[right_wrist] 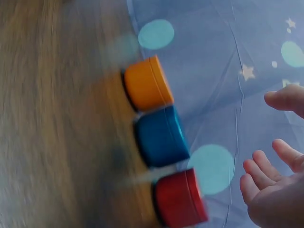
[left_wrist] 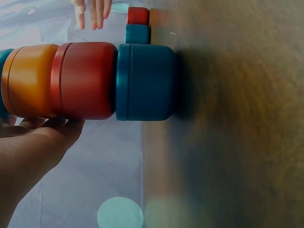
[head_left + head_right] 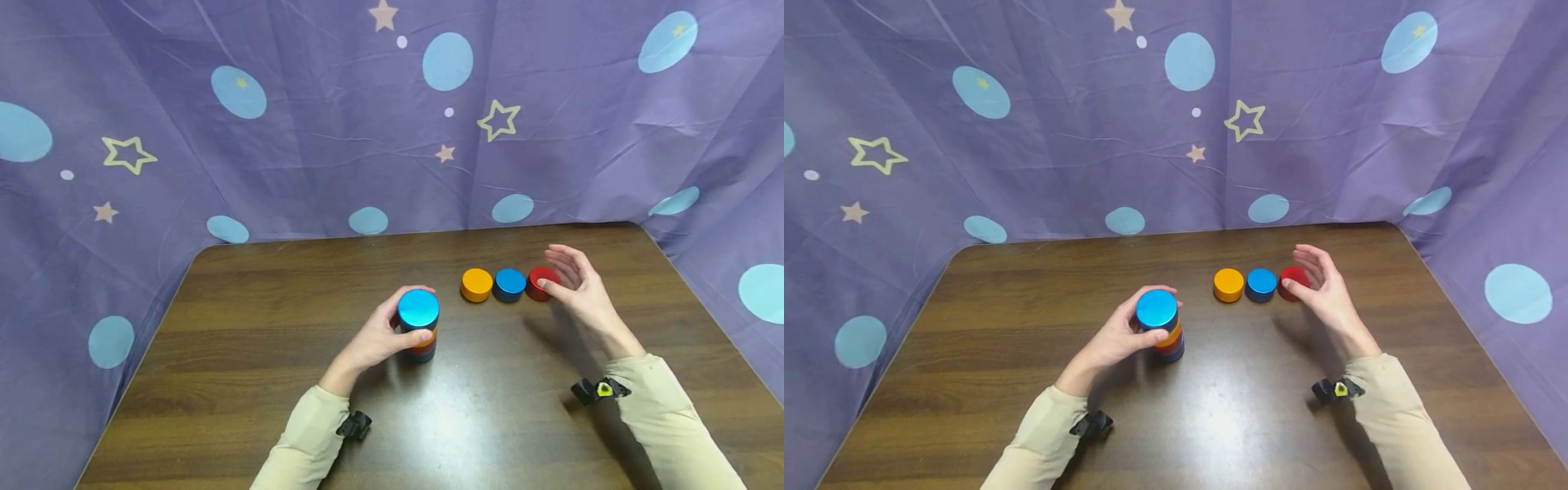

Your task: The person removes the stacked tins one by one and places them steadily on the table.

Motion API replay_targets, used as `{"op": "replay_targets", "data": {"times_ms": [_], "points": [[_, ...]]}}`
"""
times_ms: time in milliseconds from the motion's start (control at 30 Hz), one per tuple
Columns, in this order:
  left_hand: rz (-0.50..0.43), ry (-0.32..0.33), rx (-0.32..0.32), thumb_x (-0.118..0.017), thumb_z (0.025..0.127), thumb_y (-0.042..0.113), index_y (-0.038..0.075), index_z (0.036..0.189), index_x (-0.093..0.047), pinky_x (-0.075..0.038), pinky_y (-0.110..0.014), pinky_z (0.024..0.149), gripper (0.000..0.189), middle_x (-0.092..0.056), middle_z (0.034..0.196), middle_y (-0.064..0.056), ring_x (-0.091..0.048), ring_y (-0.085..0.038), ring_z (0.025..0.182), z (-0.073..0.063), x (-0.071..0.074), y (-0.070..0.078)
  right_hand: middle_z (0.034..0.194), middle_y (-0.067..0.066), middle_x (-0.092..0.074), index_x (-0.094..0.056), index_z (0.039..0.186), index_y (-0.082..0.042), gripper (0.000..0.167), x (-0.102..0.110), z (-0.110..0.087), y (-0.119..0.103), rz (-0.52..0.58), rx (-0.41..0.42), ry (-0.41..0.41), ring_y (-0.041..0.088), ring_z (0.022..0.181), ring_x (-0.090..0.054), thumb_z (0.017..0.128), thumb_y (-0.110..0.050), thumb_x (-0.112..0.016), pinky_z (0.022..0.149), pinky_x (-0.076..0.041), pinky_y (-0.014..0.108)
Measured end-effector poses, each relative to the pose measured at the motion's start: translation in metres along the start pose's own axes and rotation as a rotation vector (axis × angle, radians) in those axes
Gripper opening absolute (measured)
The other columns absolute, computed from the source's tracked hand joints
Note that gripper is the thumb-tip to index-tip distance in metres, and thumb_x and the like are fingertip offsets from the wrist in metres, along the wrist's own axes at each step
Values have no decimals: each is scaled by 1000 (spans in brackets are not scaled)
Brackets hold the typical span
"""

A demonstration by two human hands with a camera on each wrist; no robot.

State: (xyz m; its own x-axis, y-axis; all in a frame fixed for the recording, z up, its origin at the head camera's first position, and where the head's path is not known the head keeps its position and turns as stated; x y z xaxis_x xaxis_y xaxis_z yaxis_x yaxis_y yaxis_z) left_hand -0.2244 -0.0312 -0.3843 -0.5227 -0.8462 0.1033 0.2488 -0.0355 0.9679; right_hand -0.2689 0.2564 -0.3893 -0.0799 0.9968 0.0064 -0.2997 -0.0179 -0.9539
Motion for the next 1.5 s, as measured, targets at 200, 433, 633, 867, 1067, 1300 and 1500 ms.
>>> {"op": "replay_targets", "data": {"times_ms": [200,433,633,867,1067,1300,1500], "points": [[12,-15,21,-77,84,27,7,136,-48,-42,-43,97,63,-54,127,-10,-53,-24,111,-3,1,-3,128,1,-52,-40,138,3,58,-23,0,-7,-10,27,-49,10,121,-47,85,16,-62,104,-35,22],[72,-40,73,-77,83,18,7,140,-44,-41,-43,100,67,-52,129,-10,-52,-24,114,-7,2,-10,130,1,-51,-40,139,-1,59,-43,-2,-10,-25,23,-97,10,123,-47,86,14,-62,105,-33,23],[87,-48,100,-76,83,12,6,142,-42,-38,-43,103,69,-51,131,-11,-50,-25,118,-10,2,-15,130,4,-52,-42,138,-3,60,-64,-2,-15,-51,55,-154,15,123,-47,85,15,-62,106,-32,25],[112,-42,110,-73,85,6,4,142,-42,-39,-45,102,65,-52,132,-14,-50,-27,118,-10,1,-16,133,19,-48,-39,137,4,61,-93,-7,-15,-122,45,-245,27,126,-46,83,13,-67,106,-33,27],[119,-6,119,-71,86,4,4,141,-43,-40,-43,101,62,-53,130,-14,-52,-28,117,-11,2,-19,136,27,-44,-39,137,5,64,-117,-14,-19,-161,67,-317,36,128,-43,82,10,-70,108,-31,27],[115,1,120,-71,86,1,3,142,-42,-40,-43,101,63,-53,129,-16,-51,-28,118,-11,2,-23,135,12,-50,-40,139,1,65,-134,-19,-25,-148,91,-350,36,127,-43,82,10,-70,108,-32,31],[116,1,120,-70,86,0,2,141,-43,-40,-44,100,62,-54,129,-16,-52,-28,118,-12,3,-22,138,11,-49,-39,140,0,66,-152,-23,-37,-135,119,-402,27,129,-44,82,9,-71,108,-32,33]]}}
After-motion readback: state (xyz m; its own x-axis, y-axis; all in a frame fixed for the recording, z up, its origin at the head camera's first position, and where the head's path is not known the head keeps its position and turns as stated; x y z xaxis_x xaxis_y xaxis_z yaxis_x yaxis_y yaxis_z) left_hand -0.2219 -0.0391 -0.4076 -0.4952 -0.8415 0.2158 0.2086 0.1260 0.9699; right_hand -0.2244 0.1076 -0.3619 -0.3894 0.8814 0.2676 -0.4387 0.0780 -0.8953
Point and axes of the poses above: each hand's wrist, its own z-axis towards the middle knuckle, its own x-axis out of the back of the hand, y = z × x, the point moved 10 cm from there along z, towards the middle knuckle
